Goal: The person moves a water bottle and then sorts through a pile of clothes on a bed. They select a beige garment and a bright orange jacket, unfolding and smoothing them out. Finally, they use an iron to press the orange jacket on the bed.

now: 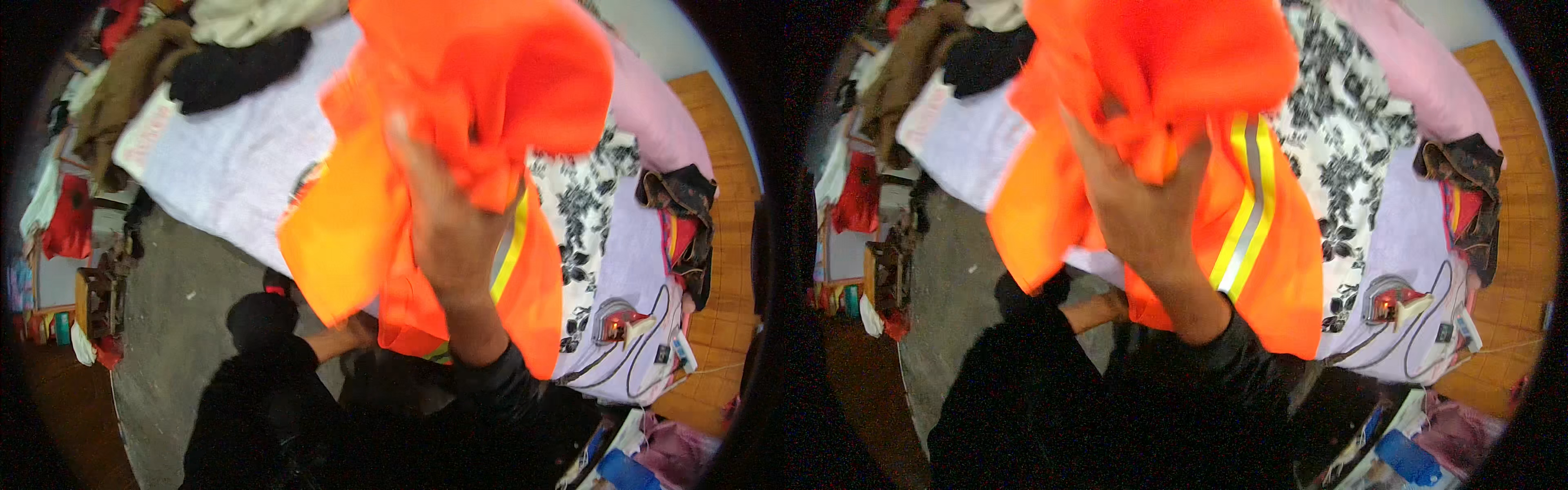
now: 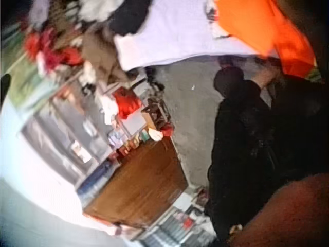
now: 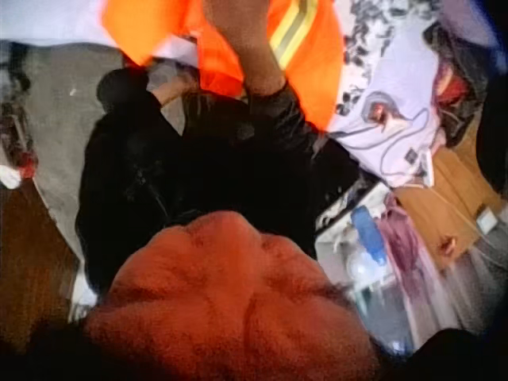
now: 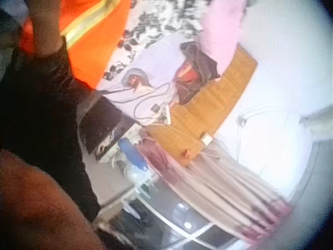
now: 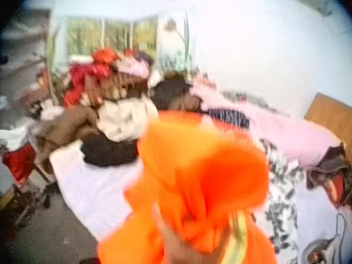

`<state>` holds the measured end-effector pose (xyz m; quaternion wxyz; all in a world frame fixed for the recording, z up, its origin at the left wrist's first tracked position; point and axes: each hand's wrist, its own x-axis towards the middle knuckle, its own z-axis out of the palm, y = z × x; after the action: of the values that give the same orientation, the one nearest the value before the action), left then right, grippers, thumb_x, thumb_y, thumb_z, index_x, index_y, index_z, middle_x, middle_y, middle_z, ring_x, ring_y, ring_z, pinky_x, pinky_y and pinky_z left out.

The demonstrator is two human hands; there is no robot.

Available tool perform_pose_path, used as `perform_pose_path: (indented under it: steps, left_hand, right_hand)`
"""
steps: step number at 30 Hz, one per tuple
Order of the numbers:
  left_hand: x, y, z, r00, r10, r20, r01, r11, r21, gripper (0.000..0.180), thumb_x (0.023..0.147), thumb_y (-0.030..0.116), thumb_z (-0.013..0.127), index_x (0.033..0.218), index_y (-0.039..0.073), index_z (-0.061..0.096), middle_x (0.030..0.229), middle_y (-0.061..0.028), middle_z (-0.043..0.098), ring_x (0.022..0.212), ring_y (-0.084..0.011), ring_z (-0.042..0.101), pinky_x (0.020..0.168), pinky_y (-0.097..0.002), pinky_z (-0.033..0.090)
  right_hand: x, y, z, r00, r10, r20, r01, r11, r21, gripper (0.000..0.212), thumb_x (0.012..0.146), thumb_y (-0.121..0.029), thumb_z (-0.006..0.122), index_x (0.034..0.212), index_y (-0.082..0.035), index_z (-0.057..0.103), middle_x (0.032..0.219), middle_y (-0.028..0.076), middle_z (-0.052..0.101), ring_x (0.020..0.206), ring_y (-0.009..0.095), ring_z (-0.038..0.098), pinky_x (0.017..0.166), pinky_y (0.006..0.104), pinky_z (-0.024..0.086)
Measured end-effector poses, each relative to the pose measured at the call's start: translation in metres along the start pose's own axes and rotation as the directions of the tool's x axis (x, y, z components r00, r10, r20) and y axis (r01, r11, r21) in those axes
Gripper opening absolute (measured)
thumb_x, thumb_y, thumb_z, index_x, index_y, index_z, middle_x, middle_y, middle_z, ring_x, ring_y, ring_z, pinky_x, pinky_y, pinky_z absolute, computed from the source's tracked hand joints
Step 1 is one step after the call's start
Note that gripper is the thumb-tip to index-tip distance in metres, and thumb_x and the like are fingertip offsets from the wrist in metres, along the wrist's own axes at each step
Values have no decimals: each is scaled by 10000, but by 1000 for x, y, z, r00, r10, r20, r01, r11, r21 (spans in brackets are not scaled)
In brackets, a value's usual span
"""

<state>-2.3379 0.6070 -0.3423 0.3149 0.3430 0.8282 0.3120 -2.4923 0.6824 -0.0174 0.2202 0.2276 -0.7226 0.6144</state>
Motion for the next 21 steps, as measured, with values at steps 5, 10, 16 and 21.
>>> perform_pose_path:
  steps: [5,10,16,21]
  left_hand:
    - [-27,22,10,1000,7,8,-7,1000,26,382,916,285,585,1277,162,572,1234,-182,615,1141,-365,591,946,-502,475]
    - [-88,82,19,957,-210,201,183,972,146,411,883,315,628,1273,191,597,1179,-166,646,1077,-357,628,880,-484,509]
    - [-129,109,7,943,-167,-286,195,978,69,431,855,268,695,1261,160,598,1090,-150,663,988,-352,653,832,-475,523]
    - [-149,156,-35,622,-226,-750,14,961,-277,525,783,181,783,1261,119,577,973,-136,635,828,-318,654,731,-420,526]
  right_hand:
    - [-91,-36,-12,930,362,63,-338,778,529,300,886,-110,656,1182,-87,708,1260,85,594,1148,217,560,1064,403,381]
    - [-166,-42,-46,975,209,75,-203,976,-81,323,892,-77,620,1196,-143,708,1225,61,648,1125,192,589,1044,364,373]
    - [-226,-62,-80,990,138,-20,-139,984,-111,319,923,-82,570,1225,-108,673,1176,58,657,1005,163,644,897,291,492]
    - [-229,-135,-120,935,339,-104,-327,938,115,249,921,-56,629,1170,-54,639,1132,0,639,1052,104,587,907,306,480]
